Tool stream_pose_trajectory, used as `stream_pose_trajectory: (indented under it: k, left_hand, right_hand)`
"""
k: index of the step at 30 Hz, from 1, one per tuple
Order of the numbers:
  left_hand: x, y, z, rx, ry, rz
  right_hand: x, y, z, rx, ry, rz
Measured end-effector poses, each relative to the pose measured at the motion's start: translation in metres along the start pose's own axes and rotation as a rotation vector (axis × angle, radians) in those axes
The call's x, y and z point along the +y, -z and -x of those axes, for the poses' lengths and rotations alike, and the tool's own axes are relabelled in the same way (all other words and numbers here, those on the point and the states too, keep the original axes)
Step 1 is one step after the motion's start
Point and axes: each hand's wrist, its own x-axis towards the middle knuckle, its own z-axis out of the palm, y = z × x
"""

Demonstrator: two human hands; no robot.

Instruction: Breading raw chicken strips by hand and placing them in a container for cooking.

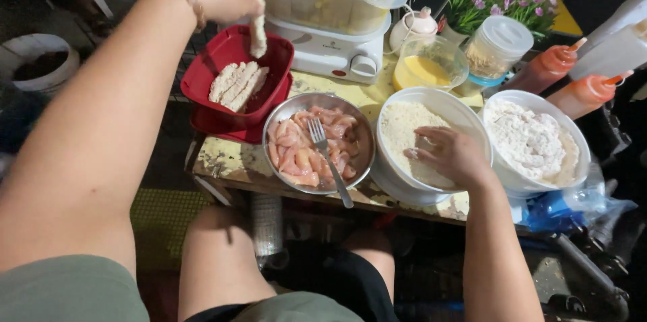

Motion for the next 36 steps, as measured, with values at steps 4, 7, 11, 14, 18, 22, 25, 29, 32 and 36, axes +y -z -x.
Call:
stream_pose_trajectory:
  k: [4, 7, 11, 14, 18, 22, 25, 29, 32, 36]
  left_hand:
    - [-0.047, -0.034, 0.018, 0.215, -0.077, -0.153]
    - [-0.059, -0.06, 0.048, 0.03, 0.144, -0.138]
    - [-0.056, -0.073, 0.083, -0.118, 0.154, -0.336]
    - [-0.043, -0.062, 0.089, -0.207, 0.201, -0.326]
    - [-0.002, -0.052, 0.102, 0.121, -0.054, -0.181]
    - [0.06, -0.074, 0.119, 0.157, -0.268, 0.083]
    - [0.085, -0.094, 0.128, -0.051, -0.263, 0.029]
    - [0.094, -0.109, 0.128, -0.311, -0.236, -0.309]
    - [0.09, -0.12, 0.124, -0.297, -0.271, -0.322]
    - [0.094, -0.126, 0.118, -0.191, -0.309, -0.409]
  right_hand:
    - [0.001, 0.0, 0.0, 0.016, 0.046, 0.03]
    - [0.002, 0.002, -0.001, 0.024, 0.062, 0.079]
    - [-0.002, 0.001, -0.002, 0.004, 0.047, 0.054]
    - [-0.002, 0.001, -0.001, 0.04, 0.095, 0.113]
    - [0.001, -0.001, -0.005, 0.045, -0.016, 0.069]
    - [0.001, 0.004, -0.01, 0.048, 0.149, 0.232]
    - [-0.001, 0.003, -0.015, 0.002, 0.062, 0.276]
    - [-0.003, 0.0, -0.02, -0.008, 0.082, 0.419]
    - [-0.001, -0.006, -0.02, 0.067, 0.148, 0.403]
    - [-0.01, 0.002, -0.013, 0.05, 0.077, 0.373]
